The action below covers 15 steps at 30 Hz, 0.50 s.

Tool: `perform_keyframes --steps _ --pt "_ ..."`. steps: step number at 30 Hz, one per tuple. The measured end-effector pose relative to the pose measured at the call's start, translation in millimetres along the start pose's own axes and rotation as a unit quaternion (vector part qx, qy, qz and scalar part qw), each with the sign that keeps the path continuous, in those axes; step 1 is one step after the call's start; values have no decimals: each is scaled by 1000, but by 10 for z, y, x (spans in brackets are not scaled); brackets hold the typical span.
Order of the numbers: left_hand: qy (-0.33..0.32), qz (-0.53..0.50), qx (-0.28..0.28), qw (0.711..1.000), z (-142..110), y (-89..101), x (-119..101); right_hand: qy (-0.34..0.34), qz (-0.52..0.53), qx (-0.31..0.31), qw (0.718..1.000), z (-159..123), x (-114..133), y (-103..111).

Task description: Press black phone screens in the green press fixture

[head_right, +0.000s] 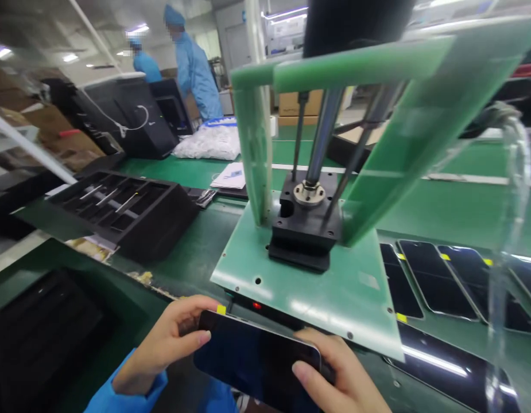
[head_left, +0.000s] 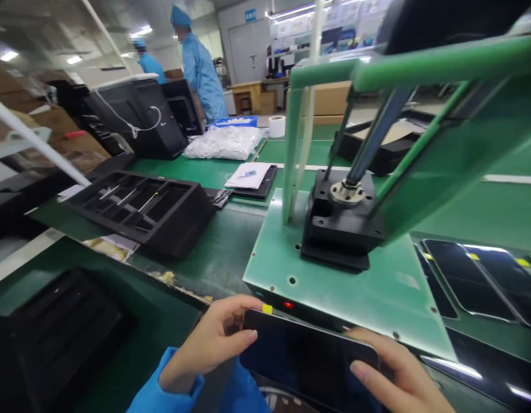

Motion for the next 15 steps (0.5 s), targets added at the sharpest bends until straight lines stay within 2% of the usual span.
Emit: perform_keyframes --steps 3,7,11,15 --pt "-20 -19 15 1000 96 -148 -115 -28 2 35 999 24 95 148" --pt "-79 38 12 996 160 -243 -339 -23 29 35 999 107 304 308" --pt "-139 98 13 985 160 -292 -499 -20 101 77 992 168 448 273" --pt "-162 89 7 983 142 -308 -568 -37 152 93 983 184 459 244"
Point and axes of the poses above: each hand's wrist, its own z-axis towards the middle knuckle, its own y-axis out of the back of the hand, x = y × z, the point moved 6 cm from there along z, towards the middle knuckle, and after that the axes turned 5 degrees about z, right-handed, at the moved point
